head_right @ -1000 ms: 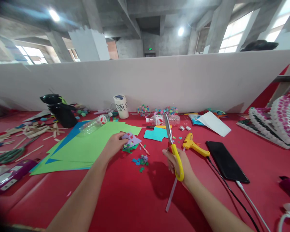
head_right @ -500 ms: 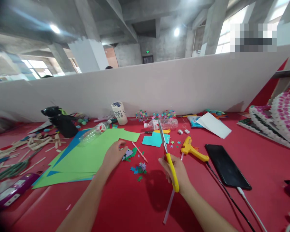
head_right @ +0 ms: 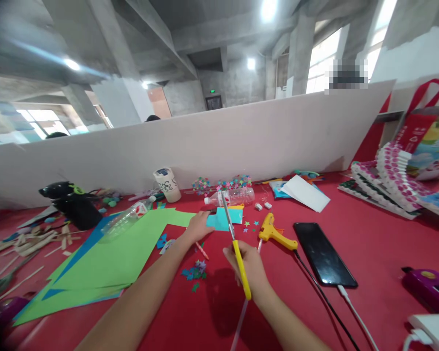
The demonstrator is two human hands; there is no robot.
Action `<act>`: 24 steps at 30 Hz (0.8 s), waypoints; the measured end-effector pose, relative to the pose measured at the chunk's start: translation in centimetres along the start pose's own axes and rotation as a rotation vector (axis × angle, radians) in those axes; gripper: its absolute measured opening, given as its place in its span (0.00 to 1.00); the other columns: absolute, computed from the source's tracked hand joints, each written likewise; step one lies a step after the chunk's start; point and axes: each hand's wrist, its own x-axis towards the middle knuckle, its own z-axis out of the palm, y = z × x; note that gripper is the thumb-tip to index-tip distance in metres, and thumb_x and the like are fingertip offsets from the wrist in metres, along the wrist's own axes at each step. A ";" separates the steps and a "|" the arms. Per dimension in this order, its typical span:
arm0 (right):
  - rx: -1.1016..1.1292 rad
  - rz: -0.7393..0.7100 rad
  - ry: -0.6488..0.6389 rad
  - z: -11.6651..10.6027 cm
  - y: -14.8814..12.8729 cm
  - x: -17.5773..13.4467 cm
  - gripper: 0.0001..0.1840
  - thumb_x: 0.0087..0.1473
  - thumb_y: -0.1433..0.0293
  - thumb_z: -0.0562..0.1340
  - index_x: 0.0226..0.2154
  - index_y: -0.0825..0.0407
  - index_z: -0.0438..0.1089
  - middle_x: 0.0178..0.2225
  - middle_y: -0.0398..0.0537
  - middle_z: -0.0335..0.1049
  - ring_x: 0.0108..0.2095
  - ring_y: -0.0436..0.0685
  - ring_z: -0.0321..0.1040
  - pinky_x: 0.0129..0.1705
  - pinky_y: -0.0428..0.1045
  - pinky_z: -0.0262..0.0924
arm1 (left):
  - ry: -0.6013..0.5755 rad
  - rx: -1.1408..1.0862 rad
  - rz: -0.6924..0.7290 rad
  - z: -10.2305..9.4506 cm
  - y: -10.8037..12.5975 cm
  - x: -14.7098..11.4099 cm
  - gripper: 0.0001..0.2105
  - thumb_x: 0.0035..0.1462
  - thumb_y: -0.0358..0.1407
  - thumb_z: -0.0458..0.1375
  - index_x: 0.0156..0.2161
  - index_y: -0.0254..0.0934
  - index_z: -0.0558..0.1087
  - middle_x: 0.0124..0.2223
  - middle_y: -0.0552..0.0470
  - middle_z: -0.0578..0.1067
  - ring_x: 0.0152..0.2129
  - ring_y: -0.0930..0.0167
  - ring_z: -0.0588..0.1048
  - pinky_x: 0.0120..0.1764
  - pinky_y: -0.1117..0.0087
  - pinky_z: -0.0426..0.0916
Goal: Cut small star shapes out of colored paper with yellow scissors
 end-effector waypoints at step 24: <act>-0.755 -0.049 -0.307 -1.2 -0.6 -1.4 0.21 0.48 0.51 0.57 0.19 0.51 0.56 0.16 0.36 0.47 0.17 0.47 0.48 0.18 0.42 0.42 | 0.364 -1.603 -0.174 -4.0 -1.9 -10.3 0.15 0.48 0.41 0.57 0.40 0.38 0.60 0.29 0.55 0.72 0.21 0.73 0.73 0.17 0.76 0.65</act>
